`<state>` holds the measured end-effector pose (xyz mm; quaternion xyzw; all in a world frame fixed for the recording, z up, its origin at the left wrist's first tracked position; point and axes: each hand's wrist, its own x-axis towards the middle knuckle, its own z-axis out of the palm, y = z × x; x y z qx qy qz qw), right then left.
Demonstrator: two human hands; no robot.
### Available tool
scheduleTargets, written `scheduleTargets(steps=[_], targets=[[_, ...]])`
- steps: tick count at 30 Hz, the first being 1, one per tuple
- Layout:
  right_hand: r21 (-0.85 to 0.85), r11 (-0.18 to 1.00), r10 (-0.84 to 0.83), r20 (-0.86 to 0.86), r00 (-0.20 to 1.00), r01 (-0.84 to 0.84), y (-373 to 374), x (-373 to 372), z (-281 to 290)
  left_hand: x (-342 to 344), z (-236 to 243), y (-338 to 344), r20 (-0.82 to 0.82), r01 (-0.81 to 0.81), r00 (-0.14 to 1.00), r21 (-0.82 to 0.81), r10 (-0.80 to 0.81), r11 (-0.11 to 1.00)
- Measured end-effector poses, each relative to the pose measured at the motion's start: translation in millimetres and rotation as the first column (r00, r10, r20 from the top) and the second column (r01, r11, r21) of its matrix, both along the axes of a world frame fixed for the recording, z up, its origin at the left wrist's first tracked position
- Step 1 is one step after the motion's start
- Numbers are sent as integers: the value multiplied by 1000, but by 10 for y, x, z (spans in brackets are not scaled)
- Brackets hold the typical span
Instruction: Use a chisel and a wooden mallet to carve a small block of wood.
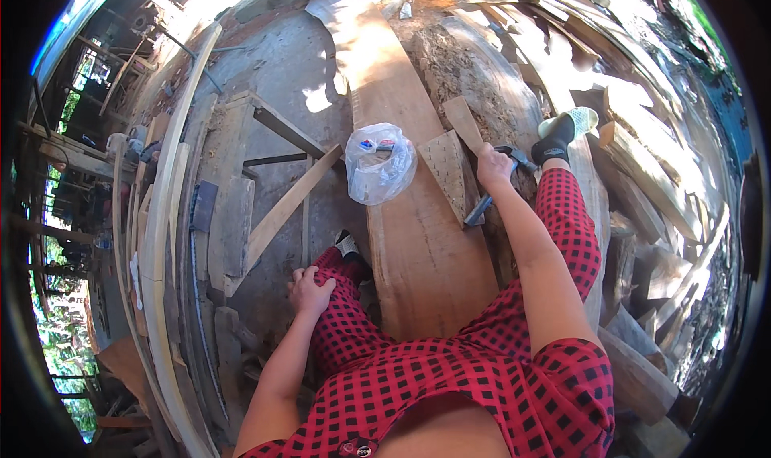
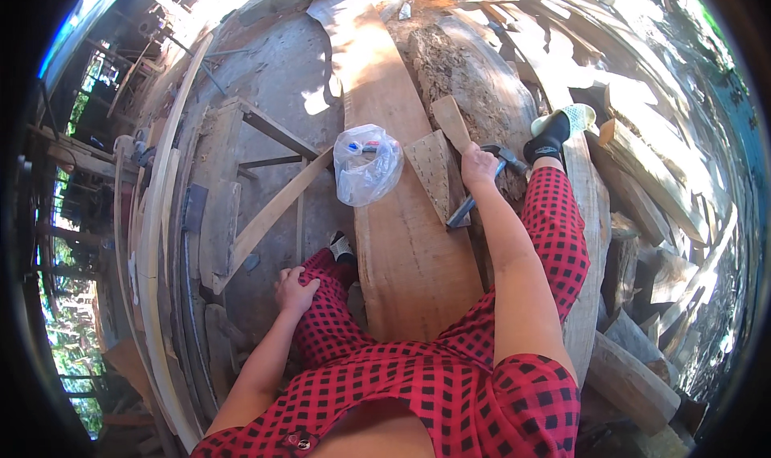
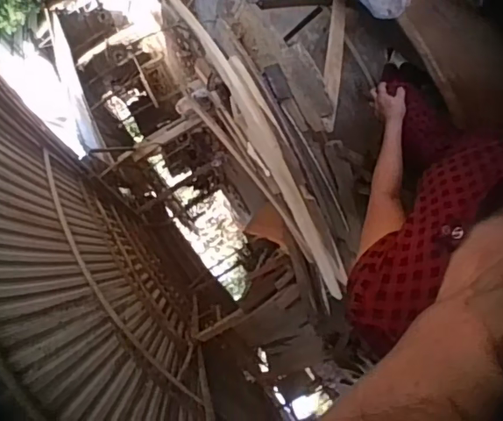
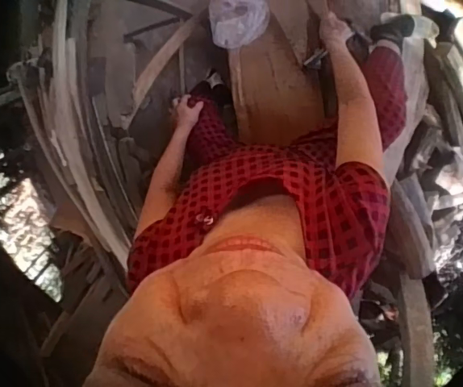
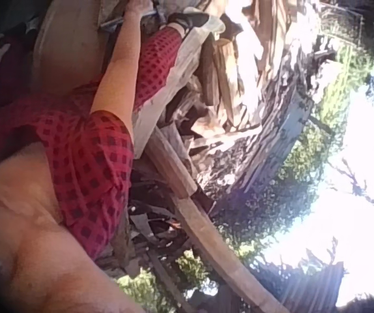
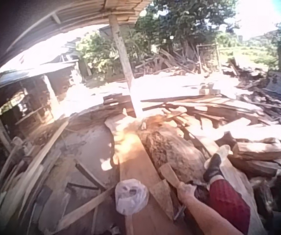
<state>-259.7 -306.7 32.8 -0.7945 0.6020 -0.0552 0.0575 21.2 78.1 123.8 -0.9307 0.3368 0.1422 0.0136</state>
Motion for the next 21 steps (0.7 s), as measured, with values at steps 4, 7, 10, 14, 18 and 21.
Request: scheduleTargets(steps=[4,7,10,14,18,21], targets=[[33,994,100,113,989,-105,42,116,173,18,26,59,5,-40,999,11,40,999],[23,999,30,258,966,-37,-68,136,188,2,28,-12,-14,-20,1000,-6,20,1000],[-87,988,-61,530,846,125,-225,34,170,-36,31,-101,-29,-20,999,5,20,1000],[585,787,-562,811,165,-194,-95,129,874,47,-9,66,-2,-50,999,-42,50,998],[475,839,-494,869,-8,-267,307,171,1524,47,39,185,-28,-43,999,-118,40,992],[358,892,-392,916,-81,-276,654,-22,1858,6,0,146,-33,-35,999,-153,30,988]])
